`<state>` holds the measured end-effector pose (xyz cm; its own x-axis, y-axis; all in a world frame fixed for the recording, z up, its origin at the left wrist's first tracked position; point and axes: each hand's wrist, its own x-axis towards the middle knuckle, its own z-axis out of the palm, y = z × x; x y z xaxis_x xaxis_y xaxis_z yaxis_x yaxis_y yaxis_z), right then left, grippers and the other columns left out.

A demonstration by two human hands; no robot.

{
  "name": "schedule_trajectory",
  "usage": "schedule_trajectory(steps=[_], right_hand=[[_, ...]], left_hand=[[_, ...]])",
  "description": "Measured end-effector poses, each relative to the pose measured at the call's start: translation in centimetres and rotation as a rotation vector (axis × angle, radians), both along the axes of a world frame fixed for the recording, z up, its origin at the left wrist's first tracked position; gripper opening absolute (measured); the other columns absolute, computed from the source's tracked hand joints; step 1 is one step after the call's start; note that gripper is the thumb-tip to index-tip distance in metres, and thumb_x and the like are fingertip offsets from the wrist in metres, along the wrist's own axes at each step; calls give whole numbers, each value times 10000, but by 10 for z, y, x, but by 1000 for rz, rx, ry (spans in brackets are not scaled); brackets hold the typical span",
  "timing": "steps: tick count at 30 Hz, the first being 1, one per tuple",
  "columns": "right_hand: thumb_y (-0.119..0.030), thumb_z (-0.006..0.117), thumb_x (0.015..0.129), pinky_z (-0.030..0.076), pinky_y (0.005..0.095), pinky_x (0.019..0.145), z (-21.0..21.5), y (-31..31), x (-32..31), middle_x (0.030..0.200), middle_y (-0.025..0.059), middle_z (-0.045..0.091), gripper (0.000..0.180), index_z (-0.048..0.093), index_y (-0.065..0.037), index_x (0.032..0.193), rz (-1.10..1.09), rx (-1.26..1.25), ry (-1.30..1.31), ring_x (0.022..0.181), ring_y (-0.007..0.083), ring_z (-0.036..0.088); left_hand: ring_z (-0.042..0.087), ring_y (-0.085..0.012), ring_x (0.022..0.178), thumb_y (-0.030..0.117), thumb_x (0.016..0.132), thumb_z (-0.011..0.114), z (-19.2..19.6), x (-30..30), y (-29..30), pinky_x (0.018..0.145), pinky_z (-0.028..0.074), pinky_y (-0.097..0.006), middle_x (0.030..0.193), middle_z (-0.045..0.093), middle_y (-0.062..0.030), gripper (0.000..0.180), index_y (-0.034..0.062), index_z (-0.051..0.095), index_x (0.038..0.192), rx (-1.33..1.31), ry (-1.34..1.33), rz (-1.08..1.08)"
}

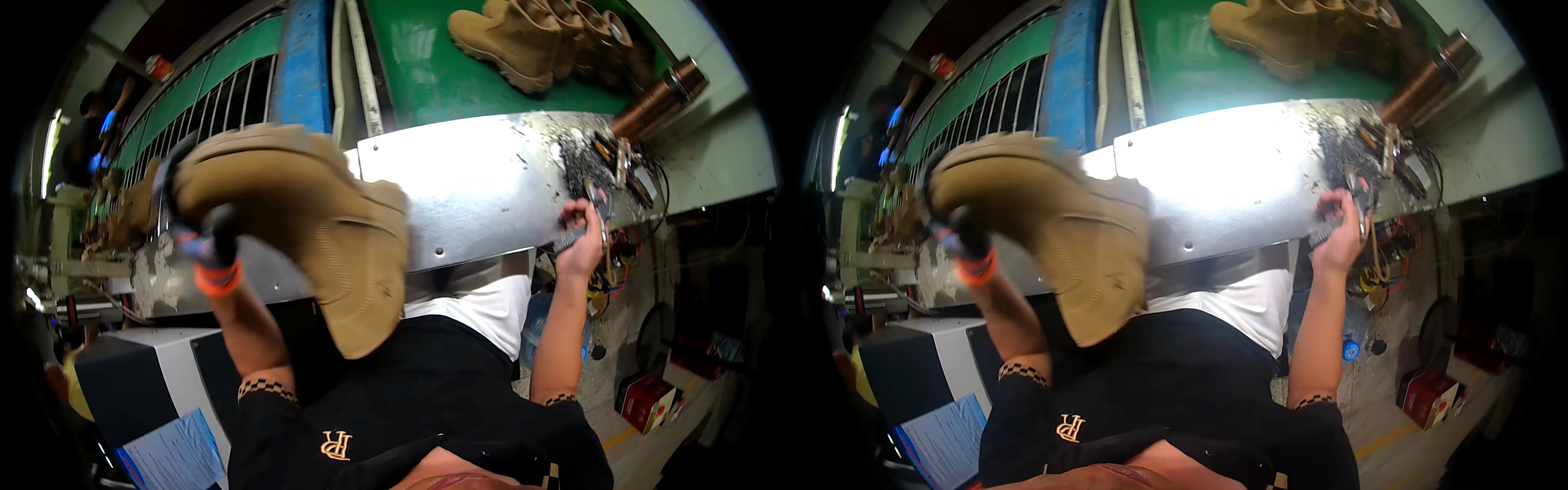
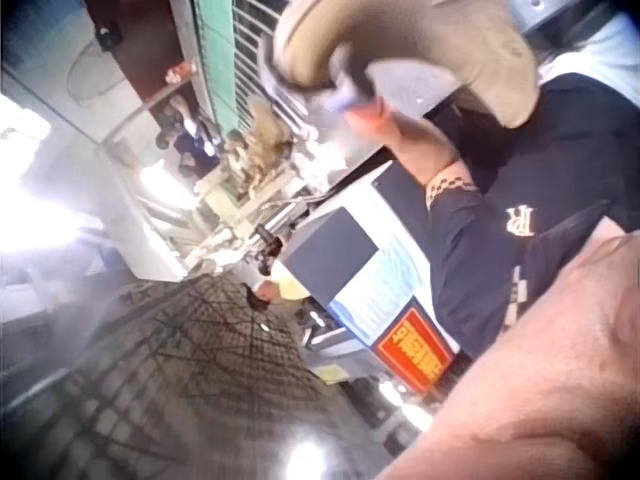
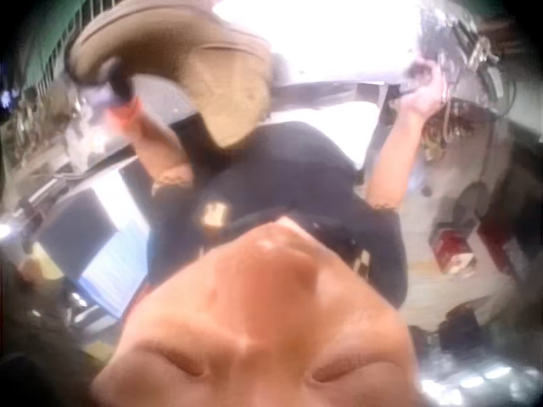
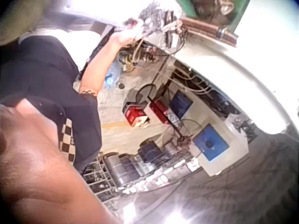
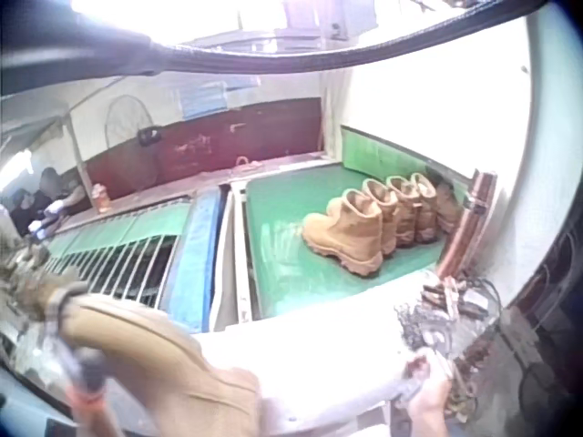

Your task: The person takes a tan boot from the conveyor belt, holds it by hand, and uses a handheld air nozzle to blow dust or debris off the surface, repeating this for several boots.

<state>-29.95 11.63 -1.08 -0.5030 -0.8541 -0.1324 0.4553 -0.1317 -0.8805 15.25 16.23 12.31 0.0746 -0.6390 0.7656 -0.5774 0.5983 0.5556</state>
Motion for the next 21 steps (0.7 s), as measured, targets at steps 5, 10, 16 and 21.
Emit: schedule_trajectory(steps=[5, 10, 16, 21], right_hand=[[-99, 476, 923, 452, 314, 701, 21, 59, 39, 789, 66, 510, 488, 369, 79, 1365, 421, -88, 26, 724, 197, 547], [-139, 578, 870, 505, 372, 668, 81, 66, 91, 760, 116, 552, 532, 421, 103, 1317, 727, -301, 85, 669, 224, 593], [-75, 594, 829, 469, 260, 609, 147, 21, 121, 715, 56, 610, 465, 514, 32, 1274, 840, -521, 412, 610, 125, 570], [-62, 591, 829, 430, 227, 611, 152, -9, 144, 720, 12, 594, 441, 550, -11, 1265, 873, -427, 366, 648, 59, 516]], left_hand=[[563, -210, 1140, 147, 688, 798, 18, -60, -45, 986, 440, -328, 1291, 561, -150, 702, -45, 508, 1299, 204, 117, -374], [602, -223, 1074, 255, 661, 732, 24, -79, -55, 957, 466, -344, 1177, 618, -156, 760, -63, 493, 1309, 202, 139, -304], [606, -230, 1061, 185, 646, 733, 27, -86, -66, 962, 458, -351, 1130, 630, -174, 764, -75, 478, 1317, 264, 133, -460], [596, -210, 1080, 240, 709, 734, 27, -70, -83, 965, 449, -334, 1146, 634, -153, 739, -54, 464, 1331, 370, 118, -373]])
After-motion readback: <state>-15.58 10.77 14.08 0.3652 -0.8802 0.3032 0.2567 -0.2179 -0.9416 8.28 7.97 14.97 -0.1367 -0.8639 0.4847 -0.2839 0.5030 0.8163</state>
